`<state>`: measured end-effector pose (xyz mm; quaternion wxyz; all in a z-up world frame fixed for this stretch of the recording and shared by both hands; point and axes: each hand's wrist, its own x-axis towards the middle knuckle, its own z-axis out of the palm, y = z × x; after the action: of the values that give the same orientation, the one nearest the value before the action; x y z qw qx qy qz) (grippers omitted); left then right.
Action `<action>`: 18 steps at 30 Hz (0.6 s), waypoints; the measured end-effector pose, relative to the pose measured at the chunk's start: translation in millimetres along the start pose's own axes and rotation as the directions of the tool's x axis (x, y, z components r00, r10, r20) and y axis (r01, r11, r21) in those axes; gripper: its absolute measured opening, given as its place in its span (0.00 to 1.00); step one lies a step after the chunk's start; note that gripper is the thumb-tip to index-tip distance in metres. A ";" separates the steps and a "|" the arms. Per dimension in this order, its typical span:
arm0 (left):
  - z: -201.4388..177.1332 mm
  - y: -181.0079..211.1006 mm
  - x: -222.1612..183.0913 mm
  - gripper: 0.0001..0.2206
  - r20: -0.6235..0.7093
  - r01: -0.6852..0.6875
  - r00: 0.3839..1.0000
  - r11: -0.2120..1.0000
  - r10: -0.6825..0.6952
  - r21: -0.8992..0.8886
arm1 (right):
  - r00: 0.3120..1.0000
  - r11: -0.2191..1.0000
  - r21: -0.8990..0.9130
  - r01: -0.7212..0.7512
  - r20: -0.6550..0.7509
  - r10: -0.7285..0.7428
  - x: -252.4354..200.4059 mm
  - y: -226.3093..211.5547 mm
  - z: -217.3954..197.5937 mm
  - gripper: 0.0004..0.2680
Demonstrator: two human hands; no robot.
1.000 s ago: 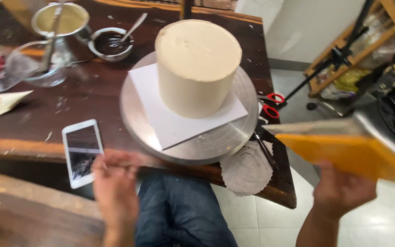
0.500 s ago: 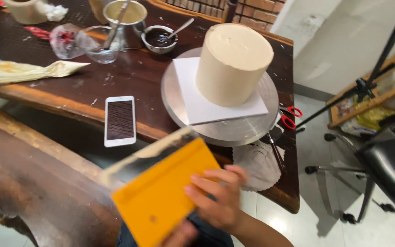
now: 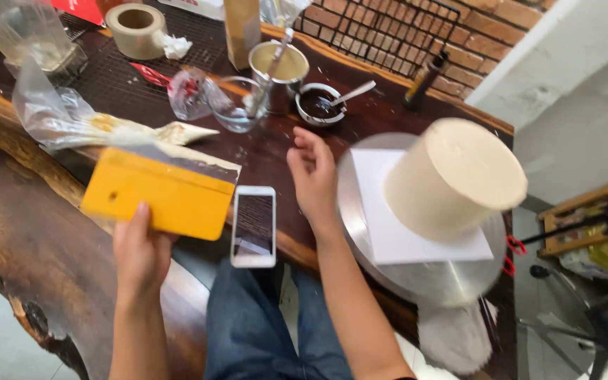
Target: Smoothing the frosting on a cake using a scraper and offset spatula on a turntable.
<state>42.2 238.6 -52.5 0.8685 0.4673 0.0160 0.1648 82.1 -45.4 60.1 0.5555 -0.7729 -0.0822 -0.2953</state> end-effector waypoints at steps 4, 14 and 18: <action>8.9 -8.0 82.2 0.15 -0.016 0.136 0.991 0.990 -0.136 0.026 | 0.916 0.902 0.208 -0.378 -0.060 0.397 67.2 79.0 76.0 0.17; 32.6 -43.0 212.9 0.13 -0.013 0.223 0.973 0.935 -0.228 0.277 | 0.733 0.697 0.308 -0.647 0.002 0.680 147.9 139.9 140.8 0.30; 31.7 -72.3 270.3 0.14 0.003 0.159 0.986 0.944 -0.167 0.288 | 0.780 0.772 0.181 -0.609 -0.037 0.624 154.2 195.9 158.0 0.33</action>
<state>323.1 257.6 -59.7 0.8024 0.5874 0.0667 0.0819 354.2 -5.4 -47.1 0.6848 -0.6952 0.1789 -0.1255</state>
